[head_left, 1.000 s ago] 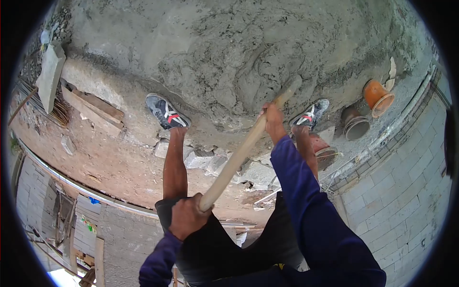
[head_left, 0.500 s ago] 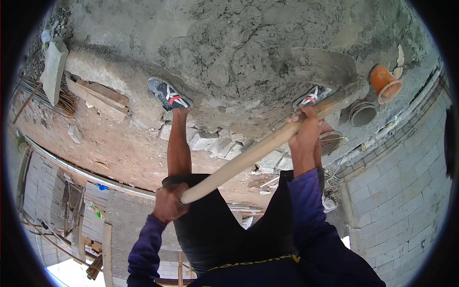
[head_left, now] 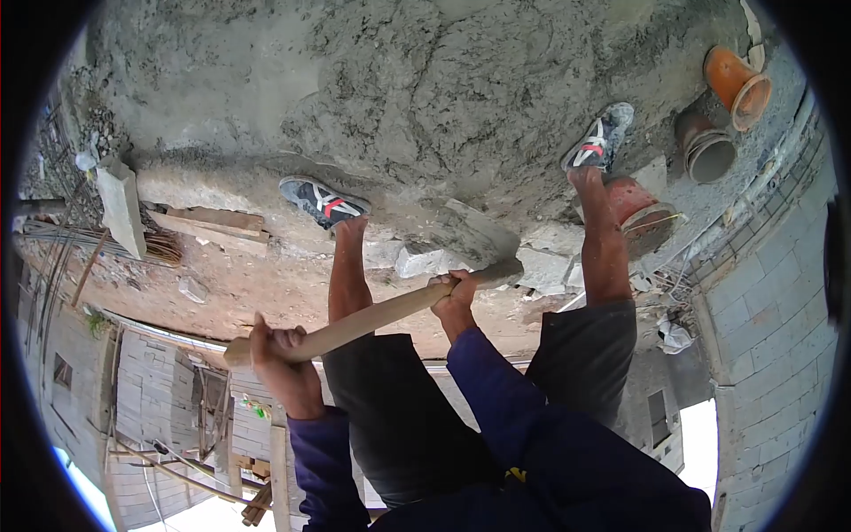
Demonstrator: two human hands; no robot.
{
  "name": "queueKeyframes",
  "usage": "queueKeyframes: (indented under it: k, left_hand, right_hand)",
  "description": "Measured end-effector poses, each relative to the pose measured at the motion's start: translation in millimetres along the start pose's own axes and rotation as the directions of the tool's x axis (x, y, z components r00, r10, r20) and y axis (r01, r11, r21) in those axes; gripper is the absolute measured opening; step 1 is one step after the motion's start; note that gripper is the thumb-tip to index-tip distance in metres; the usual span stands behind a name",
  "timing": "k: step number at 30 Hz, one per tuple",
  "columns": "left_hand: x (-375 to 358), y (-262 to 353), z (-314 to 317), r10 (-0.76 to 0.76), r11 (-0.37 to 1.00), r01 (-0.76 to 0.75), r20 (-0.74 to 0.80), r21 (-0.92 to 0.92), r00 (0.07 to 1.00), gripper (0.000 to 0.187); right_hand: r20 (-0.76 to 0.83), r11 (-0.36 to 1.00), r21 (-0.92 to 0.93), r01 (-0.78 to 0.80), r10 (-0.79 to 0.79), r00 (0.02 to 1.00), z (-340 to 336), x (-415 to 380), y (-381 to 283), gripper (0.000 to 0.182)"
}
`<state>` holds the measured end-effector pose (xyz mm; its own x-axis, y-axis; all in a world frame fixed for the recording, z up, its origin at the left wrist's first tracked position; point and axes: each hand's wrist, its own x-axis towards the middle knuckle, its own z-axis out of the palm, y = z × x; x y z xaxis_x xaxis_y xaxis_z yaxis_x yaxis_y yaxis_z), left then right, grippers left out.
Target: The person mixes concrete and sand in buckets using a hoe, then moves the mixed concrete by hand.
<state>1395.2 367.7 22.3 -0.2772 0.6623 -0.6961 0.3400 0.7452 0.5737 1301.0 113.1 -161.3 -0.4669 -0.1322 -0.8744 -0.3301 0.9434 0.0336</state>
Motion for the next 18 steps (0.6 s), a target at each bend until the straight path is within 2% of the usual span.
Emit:
queueKeyframes:
  k: [1,2,3,4,5,6,7,8,9,10,11,12,13,14,15,16,17,18]
  left_hand:
    - [4.2,-9.4,25.7,0.039,0.992,-0.053,0.115,0.114,0.993,0.023]
    - [5.0,-8.7,53.8,-0.017,0.992,-0.007,0.197,0.124,0.98,0.023]
    - [4.3,-3.7,79.3,-0.024,0.989,-0.01,0.225,0.149,0.974,0.023]
    - [8.2,4.8,95.6,0.043,0.978,-0.091,0.252,0.185,0.967,0.023]
    - [15.5,19.5,97.6,0.076,0.974,-0.142,0.333,0.176,0.94,0.013]
    - [16.2,39.4,98.6,0.138,0.967,-0.211,0.399,0.145,0.907,0.02]
    - [19.1,58.5,93.3,0.245,0.953,-0.296,0.413,0.063,0.877,0.03]
    - [30.1,81.4,78.4,0.296,0.942,-0.336,0.435,0.015,0.85,0.029]
    - [46.0,100.8,58.7,0.372,0.919,-0.394,0.342,-0.003,0.863,0.032]
    - [65.4,120.6,34.8,0.455,0.875,-0.477,0.197,0.08,0.868,0.034]
    - [55.4,113.4,43.6,0.64,0.756,-0.626,-0.017,0.191,0.768,0.034]
    - [42.7,104.2,44.5,0.734,0.645,-0.653,-0.086,0.396,0.673,0.034]
    - [30.1,94.9,45.4,0.812,0.53,-0.604,-0.153,0.595,0.563,0.036]
    - [22.1,81.9,20.8,0.826,0.389,-0.442,-0.093,0.808,0.556,0.037]
    - [38.5,51.3,-18.6,0.845,0.074,-0.505,0.215,0.86,0.489,0.04]
    - [19.9,11.6,-9.1,0.725,0.146,-0.596,0.324,0.789,0.607,0.033]
    - [0.9,-37.3,-1.5,0.523,0.345,-0.506,0.286,0.791,0.803,0.039]
    - [-17.5,-77.1,4.5,0.279,-0.02,-0.54,0.524,0.841,0.805,0.054]
  right_hand:
    - [-0.001,1.0,0.015,0.001,-0.001,1.0,1.7,11.7,1.1,0.012]
    - [-0.006,0.994,0.09,-0.065,0.066,0.998,7.9,22.5,3.3,0.012]
    - [-0.011,0.978,0.163,-0.128,0.131,0.991,14.1,30.7,6.6,0.013]
    - [-0.001,0.978,0.162,-0.135,0.137,0.991,26.8,37.7,18.6,0.016]
    - [0.061,0.972,0.176,-0.156,0.148,0.987,49.1,23.7,34.1,0.017]
    - [0.154,0.957,0.193,-0.218,0.19,0.97,74.4,6.5,48.5,0.015]
    - [0.186,0.959,0.184,-0.217,0.183,0.965,90.9,8.4,64.4,0.012]
    - [0.205,0.968,0.121,-0.22,0.193,0.96,114.6,-16.5,70.1,0.011]
    - [0.263,0.979,0.04,-0.2,0.183,0.947,136.3,-53.2,72.0,0.009]
    - [0.274,0.98,0.04,-0.196,0.178,0.945,153.0,-79.1,67.4,0.009]
    - [0.215,0.997,-0.065,-0.044,0.057,0.975,169.6,-102.0,62.2,0.009]
    - [0.169,0.98,-0.172,0.105,-0.076,0.983,182.8,-120.9,56.7,0.01]
    - [0.209,0.951,-0.177,0.253,-0.215,0.954,189.4,-136.1,45.1,0.013]
    - [0.272,0.927,-0.18,0.329,-0.275,0.922,197.5,-155.0,23.9,0.013]
    - [0.283,0.883,-0.207,0.422,-0.359,0.89,206.0,-165.3,-2.4,0.017]
    - [0.314,0.796,-0.249,0.552,-0.473,0.823,217.0,-166.4,-31.6,0.019]
    - [0.398,0.692,-0.253,0.676,-0.563,0.725,229.5,-168.0,-68.0,0.021]
    - [0.462,0.573,-0.271,0.774,-0.627,0.627,247.7,-162.5,-104.8,0.026]
